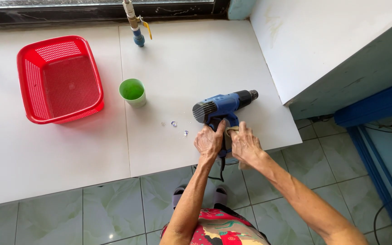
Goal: Clean a blue heat gun and small rings using a cloth on a white table.
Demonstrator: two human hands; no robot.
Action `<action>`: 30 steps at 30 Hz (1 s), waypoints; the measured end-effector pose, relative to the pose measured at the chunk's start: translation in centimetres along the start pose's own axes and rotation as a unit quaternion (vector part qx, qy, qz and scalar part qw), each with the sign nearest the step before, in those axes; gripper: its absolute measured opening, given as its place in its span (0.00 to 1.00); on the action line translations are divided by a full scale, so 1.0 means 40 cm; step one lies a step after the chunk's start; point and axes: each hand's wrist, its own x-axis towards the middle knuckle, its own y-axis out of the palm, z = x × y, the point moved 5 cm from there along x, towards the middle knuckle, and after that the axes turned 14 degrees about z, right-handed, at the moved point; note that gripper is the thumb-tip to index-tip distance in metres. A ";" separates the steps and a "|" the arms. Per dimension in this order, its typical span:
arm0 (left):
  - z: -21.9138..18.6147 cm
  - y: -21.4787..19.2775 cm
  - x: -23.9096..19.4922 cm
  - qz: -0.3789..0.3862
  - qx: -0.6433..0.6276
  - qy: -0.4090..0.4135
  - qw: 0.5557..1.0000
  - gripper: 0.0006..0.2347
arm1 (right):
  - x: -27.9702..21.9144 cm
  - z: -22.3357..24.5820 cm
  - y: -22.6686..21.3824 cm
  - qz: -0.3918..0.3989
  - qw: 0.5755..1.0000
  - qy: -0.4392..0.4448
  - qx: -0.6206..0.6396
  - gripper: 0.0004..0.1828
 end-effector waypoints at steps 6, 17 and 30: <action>0.013 0.013 0.019 0.009 0.040 0.008 0.999 0.37 | 0.033 -0.085 0.160 0.067 0.925 -0.230 -0.294 0.12; 0.006 0.018 0.038 0.047 0.062 0.004 0.997 0.38 | -0.038 0.004 -0.101 -0.092 0.993 -0.025 0.072 0.20; 0.038 0.008 0.051 0.093 0.053 0.024 0.994 0.38 | -0.160 -0.111 0.096 -0.166 0.717 -0.004 0.677 0.27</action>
